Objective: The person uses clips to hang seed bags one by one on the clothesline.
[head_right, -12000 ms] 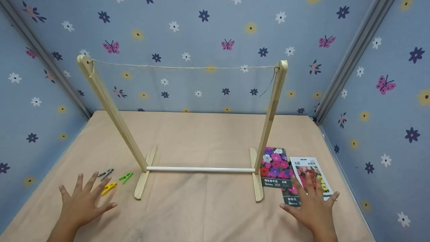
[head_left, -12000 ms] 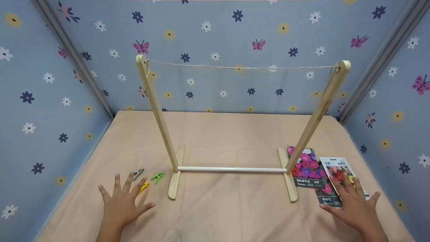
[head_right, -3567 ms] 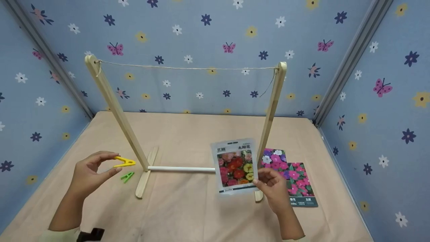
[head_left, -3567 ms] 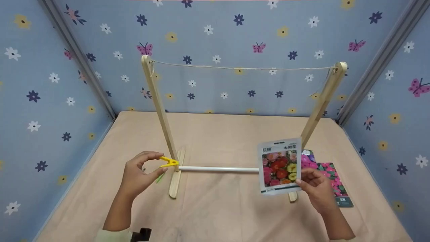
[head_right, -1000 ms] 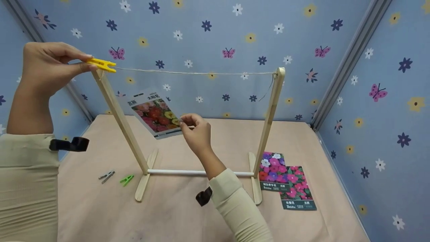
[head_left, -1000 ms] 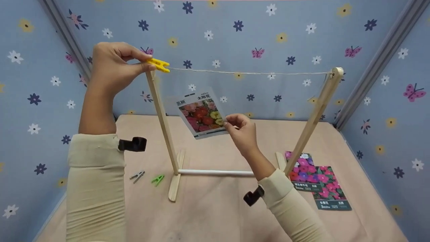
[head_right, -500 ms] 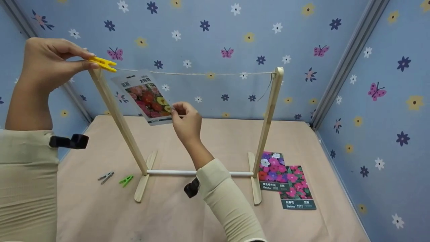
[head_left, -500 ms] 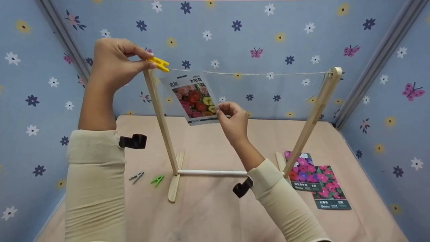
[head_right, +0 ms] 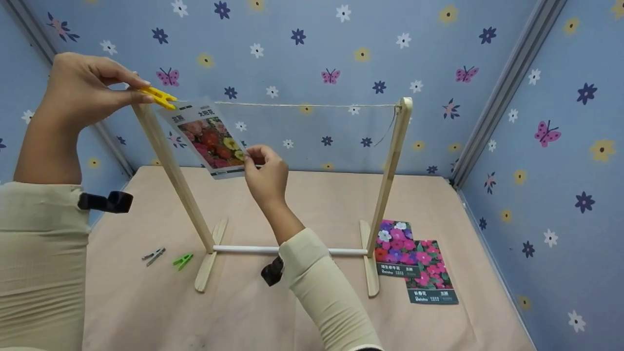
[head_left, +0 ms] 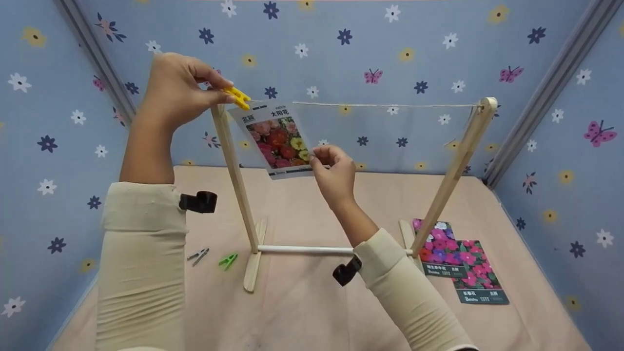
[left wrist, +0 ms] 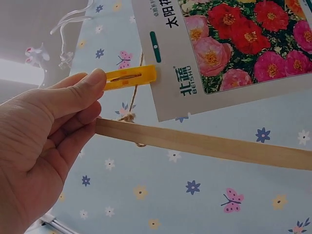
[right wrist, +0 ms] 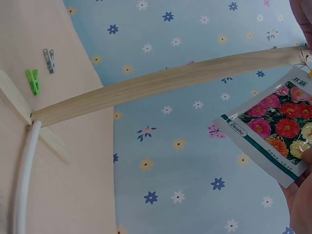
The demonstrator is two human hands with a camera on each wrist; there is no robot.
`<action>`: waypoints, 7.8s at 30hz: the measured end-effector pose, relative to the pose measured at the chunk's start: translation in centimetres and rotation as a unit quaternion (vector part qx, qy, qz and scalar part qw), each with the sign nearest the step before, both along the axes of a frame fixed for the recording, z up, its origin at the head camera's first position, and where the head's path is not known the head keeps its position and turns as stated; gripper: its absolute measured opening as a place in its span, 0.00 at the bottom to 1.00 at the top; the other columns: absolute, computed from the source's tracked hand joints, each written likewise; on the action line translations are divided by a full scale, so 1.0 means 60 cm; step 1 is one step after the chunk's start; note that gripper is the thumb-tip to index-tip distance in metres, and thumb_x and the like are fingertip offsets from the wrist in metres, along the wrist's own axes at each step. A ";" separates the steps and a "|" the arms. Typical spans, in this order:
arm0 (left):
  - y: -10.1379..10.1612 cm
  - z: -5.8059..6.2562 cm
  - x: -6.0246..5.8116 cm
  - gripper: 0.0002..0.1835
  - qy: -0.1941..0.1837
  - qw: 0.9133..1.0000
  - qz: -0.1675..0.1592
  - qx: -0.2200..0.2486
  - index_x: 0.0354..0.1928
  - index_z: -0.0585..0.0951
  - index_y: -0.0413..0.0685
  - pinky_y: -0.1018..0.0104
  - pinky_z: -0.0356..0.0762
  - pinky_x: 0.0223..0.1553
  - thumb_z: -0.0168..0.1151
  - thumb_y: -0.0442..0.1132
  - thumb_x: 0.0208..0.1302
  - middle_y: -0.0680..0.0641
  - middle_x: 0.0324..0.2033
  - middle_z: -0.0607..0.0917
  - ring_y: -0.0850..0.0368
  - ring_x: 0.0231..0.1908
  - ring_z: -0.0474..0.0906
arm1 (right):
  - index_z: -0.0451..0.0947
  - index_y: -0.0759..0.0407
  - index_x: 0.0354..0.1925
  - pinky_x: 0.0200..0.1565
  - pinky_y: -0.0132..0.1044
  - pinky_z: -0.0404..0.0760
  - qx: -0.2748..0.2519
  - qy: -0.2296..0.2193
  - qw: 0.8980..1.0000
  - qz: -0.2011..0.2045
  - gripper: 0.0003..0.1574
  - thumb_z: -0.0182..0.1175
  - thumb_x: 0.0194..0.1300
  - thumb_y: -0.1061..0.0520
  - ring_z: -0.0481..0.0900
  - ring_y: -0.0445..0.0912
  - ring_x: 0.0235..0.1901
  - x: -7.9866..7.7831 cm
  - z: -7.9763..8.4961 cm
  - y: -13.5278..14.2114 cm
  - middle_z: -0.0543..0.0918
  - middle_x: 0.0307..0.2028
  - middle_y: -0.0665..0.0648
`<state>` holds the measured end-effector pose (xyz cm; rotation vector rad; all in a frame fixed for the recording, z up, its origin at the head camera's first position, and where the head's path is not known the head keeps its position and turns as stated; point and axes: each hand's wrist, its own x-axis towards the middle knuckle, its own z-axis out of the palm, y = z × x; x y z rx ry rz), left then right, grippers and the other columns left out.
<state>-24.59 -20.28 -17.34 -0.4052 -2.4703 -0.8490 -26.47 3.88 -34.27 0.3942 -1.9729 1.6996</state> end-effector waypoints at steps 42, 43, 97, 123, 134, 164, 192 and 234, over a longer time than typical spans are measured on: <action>0.002 -0.016 -0.005 0.21 -0.023 0.999 -0.029 0.024 0.52 0.85 0.44 0.74 0.76 0.49 0.74 0.43 0.56 0.44 0.50 0.84 0.57 0.47 0.78 | 0.77 0.65 0.56 0.57 0.39 0.76 -0.021 -0.072 0.990 0.116 0.23 0.66 0.61 0.64 0.79 0.49 0.52 0.001 -0.024 0.008 0.82 0.50 0.57; 0.001 -0.017 -0.005 0.22 -0.023 0.999 -0.029 0.031 0.52 0.84 0.44 0.73 0.76 0.52 0.74 0.43 0.56 0.44 0.51 0.84 0.57 0.50 0.79 | 0.77 0.65 0.56 0.57 0.38 0.76 -0.023 -0.071 0.990 0.118 0.24 0.66 0.61 0.64 0.78 0.51 0.53 0.001 -0.026 0.009 0.82 0.50 0.57; -0.093 -0.177 0.058 0.26 0.080 0.976 -0.085 0.184 0.49 0.84 0.35 0.75 0.78 0.48 0.77 0.23 0.43 0.49 0.51 0.78 0.56 0.49 0.77 | 0.60 0.73 0.67 0.63 0.58 0.68 0.071 -0.015 0.982 0.173 0.44 0.68 0.55 0.73 0.67 0.62 0.62 0.094 -0.074 0.155 0.66 0.64 0.69; -0.091 -0.294 0.138 0.25 0.084 0.969 -0.114 0.203 0.46 0.81 0.25 0.76 0.78 0.47 0.70 0.13 0.39 0.37 0.47 0.78 0.57 0.43 0.77 | 0.68 0.78 0.59 0.58 0.56 0.73 0.084 0.050 0.985 0.140 0.36 0.66 0.50 0.80 0.73 0.66 0.55 0.152 -0.094 0.241 0.75 0.57 0.65; -0.081 -0.346 0.162 0.25 0.070 0.972 -0.108 0.195 0.44 0.82 0.26 0.77 0.78 0.45 0.72 0.13 0.37 0.31 0.44 0.78 0.58 0.43 0.78 | 0.74 0.75 0.55 0.55 0.39 0.79 0.058 0.080 0.988 0.116 0.30 0.64 0.52 0.81 0.80 0.52 0.51 0.154 -0.145 0.303 0.77 0.52 0.71; -0.109 -0.478 0.155 0.21 -0.004 0.946 -0.029 0.323 0.45 0.82 0.25 0.70 0.81 0.44 0.70 0.13 0.43 0.38 0.46 0.80 0.55 0.42 0.79 | 0.77 0.75 0.51 0.51 0.30 0.79 0.010 -0.016 0.998 -0.066 0.20 0.64 0.58 0.75 0.81 0.47 0.45 0.192 -0.207 0.425 0.78 0.47 0.67; -0.134 -0.607 0.158 0.25 -0.178 0.920 0.097 0.337 0.50 0.83 0.36 0.68 0.82 0.45 0.78 0.31 0.47 0.46 0.48 0.81 0.60 0.43 0.78 | 0.76 0.57 0.60 0.62 0.43 0.72 0.046 -0.254 0.937 -0.235 0.28 0.63 0.66 0.46 0.73 0.39 0.49 0.184 -0.291 0.518 0.79 0.54 0.55; -0.119 -0.697 0.112 0.35 -0.313 0.896 0.139 0.283 0.64 0.73 0.39 0.63 0.72 0.60 0.74 0.34 0.53 0.38 0.61 0.75 0.45 0.61 0.72 | 0.64 0.70 0.67 0.60 0.59 0.69 0.216 -0.346 0.894 -0.186 0.42 0.69 0.61 0.57 0.68 0.67 0.59 0.147 -0.404 0.557 0.70 0.60 0.76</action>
